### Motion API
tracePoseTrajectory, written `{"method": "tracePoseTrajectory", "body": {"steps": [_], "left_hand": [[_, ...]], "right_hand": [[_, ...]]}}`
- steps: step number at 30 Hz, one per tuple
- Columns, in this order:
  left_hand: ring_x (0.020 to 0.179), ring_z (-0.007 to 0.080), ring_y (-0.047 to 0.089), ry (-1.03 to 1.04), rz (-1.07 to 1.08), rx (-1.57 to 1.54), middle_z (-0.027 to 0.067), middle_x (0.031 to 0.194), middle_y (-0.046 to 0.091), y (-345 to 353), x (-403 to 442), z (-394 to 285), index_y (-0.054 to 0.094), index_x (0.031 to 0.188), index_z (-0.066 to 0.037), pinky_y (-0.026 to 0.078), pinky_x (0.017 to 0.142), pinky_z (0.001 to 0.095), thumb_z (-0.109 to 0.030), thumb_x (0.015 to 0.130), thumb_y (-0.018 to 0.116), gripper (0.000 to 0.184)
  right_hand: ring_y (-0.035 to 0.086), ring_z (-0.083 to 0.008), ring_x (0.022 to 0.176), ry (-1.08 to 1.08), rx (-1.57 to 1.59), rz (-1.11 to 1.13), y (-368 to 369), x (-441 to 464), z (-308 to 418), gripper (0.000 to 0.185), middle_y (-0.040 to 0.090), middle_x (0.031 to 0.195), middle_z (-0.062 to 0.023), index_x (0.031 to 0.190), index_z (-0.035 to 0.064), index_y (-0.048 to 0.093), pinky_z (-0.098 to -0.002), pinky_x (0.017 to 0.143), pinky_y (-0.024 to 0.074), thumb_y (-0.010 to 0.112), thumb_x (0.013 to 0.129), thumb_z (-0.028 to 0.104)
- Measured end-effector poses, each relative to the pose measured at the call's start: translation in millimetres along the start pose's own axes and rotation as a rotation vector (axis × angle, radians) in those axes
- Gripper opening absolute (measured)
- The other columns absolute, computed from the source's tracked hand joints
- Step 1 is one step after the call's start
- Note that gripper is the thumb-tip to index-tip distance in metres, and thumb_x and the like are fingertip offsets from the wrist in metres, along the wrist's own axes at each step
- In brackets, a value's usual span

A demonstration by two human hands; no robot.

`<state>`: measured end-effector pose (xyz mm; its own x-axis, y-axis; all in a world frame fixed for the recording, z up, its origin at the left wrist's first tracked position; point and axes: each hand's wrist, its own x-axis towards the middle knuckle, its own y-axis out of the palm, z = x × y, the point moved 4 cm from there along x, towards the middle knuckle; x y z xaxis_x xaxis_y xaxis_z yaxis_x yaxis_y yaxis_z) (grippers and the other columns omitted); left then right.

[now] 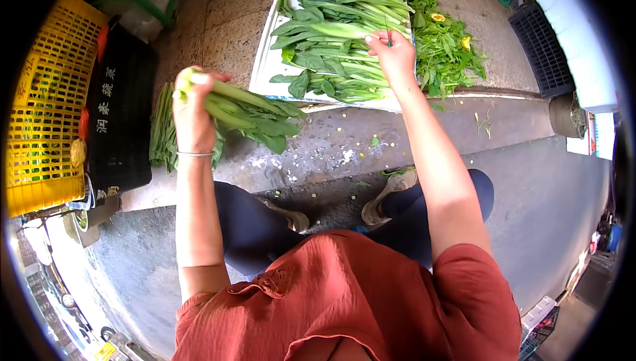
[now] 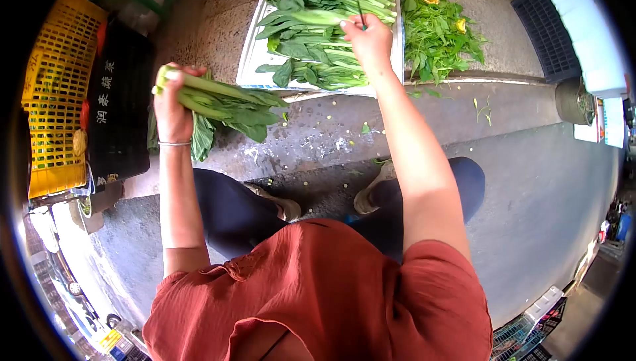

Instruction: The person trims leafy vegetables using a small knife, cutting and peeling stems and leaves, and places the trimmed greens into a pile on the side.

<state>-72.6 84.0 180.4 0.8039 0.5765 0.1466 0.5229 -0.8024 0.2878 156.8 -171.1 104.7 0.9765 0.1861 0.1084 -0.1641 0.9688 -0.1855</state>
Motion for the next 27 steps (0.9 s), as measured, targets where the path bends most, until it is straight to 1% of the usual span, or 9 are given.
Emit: {"method": "tracePoseTrajectory", "body": {"steps": [4, 6, 8, 10, 12, 15, 21, 23, 27], "left_hand": [[0.077, 0.0125, 0.056, -0.095, 0.284, 0.674, 0.0046, 0.08, 0.06, 56, -25, -8, 0.06, 0.091, -0.006, 0.046, 0.066, 0.0256, -0.015, 0.068, 0.073, 0.029], [0.075, 0.015, 0.059, 0.093, 0.499, 0.752, 0.0071, 0.08, 0.061, 77, -36, 7, 0.061, 0.091, -0.005, 0.047, 0.068, 0.0269, -0.017, 0.067, 0.074, 0.03], [0.075, 0.0204, 0.06, 0.123, 0.606, 0.805, 0.0108, 0.082, 0.061, 93, -46, 17, 0.061, 0.091, -0.002, 0.048, 0.071, 0.0288, -0.017, 0.066, 0.074, 0.031], [0.073, 0.0111, 0.056, 0.288, 0.685, 0.719, 0.0038, 0.079, 0.061, 106, -58, 24, 0.061, 0.09, -0.003, 0.046, 0.068, 0.0249, -0.011, 0.068, 0.075, 0.028], [0.073, 0.0054, 0.052, -0.188, 0.667, 0.538, -0.0013, 0.077, 0.06, 103, -67, 37, 0.06, 0.09, -0.004, 0.045, 0.067, 0.0224, -0.01, 0.069, 0.075, 0.027], [0.073, 0.0022, 0.049, -0.341, 0.702, 0.402, -0.0043, 0.078, 0.058, 103, -76, 38, 0.058, 0.089, -0.004, 0.043, 0.067, 0.0205, -0.008, 0.068, 0.076, 0.028], [0.069, 0.0048, 0.051, -0.39, 0.622, 0.272, -0.0022, 0.077, 0.06, 102, -89, 53, 0.059, 0.088, -0.004, 0.045, 0.065, 0.0221, -0.006, 0.062, 0.078, 0.032], [0.068, 0.0048, 0.051, -0.406, 0.598, 0.271, -0.0021, 0.077, 0.06, 100, -91, 54, 0.059, 0.087, -0.004, 0.045, 0.064, 0.0222, -0.005, 0.062, 0.077, 0.031], [0.066, 0.0047, 0.05, -0.378, 0.589, 0.36, -0.0025, 0.074, 0.06, 95, -87, 59, 0.06, 0.082, -0.004, 0.045, 0.063, 0.0221, -0.005, 0.062, 0.077, 0.026]], "right_hand": [[0.053, -0.0061, 0.066, -0.266, -0.134, 0.175, -4, -82, 55, 0.023, 0.061, 0.076, -0.0032, 0.093, -0.0001, 0.06, -0.0207, 0.062, 0.0452, 0.067, 0.076, 0.014], [0.053, -0.0059, 0.067, -0.077, -0.124, 0.348, -3, -118, 65, 0.022, 0.06, 0.076, -0.0015, 0.095, 0.0005, 0.061, -0.0206, 0.063, 0.045, 0.066, 0.077, 0.011], [0.055, -0.0064, 0.066, -0.025, 0.043, 0.473, -1, -143, 67, 0.017, 0.059, 0.076, -0.0005, 0.096, 0.0002, 0.061, -0.0209, 0.062, 0.0455, 0.062, 0.079, 0.006], [0.056, -0.0088, 0.066, 0.059, 0.247, 0.516, 1, -156, 60, 0.019, 0.06, 0.077, -0.0035, 0.097, -0.001, 0.06, -0.0205, 0.062, 0.0464, 0.063, 0.079, 0.004], [0.056, -0.0084, 0.066, 0.086, 0.305, 0.504, -4, -160, 54, 0.019, 0.059, 0.077, -0.0032, 0.097, -0.0015, 0.06, -0.021, 0.061, 0.0463, 0.062, 0.08, 0.005], [0.056, -0.008, 0.065, 0.115, 0.321, 0.489, -11, -166, 59, 0.018, 0.059, 0.077, -0.0031, 0.096, -0.0025, 0.06, -0.0216, 0.061, 0.0463, 0.062, 0.08, 0.006], [0.054, -0.0077, 0.063, 0.05, 0.286, 0.495, -13, -177, 60, 0.025, 0.059, 0.077, -0.0025, 0.103, -0.0017, 0.059, -0.021, 0.059, 0.0447, 0.061, 0.083, 0.012], [0.046, -0.0053, 0.063, 0.182, 0.205, 0.515, -17, -181, 60, 0.032, 0.054, 0.076, 0.0001, 0.114, 0.0013, 0.054, -0.0184, 0.055, 0.0353, 0.052, 0.089, 0.022], [0.039, -0.0051, 0.062, 0.198, 0.361, 0.632, -17, -192, 64, 0.041, 0.049, 0.073, 0.0023, 0.124, 0.0026, 0.047, -0.018, 0.055, 0.0335, 0.049, 0.09, 0.026]]}}
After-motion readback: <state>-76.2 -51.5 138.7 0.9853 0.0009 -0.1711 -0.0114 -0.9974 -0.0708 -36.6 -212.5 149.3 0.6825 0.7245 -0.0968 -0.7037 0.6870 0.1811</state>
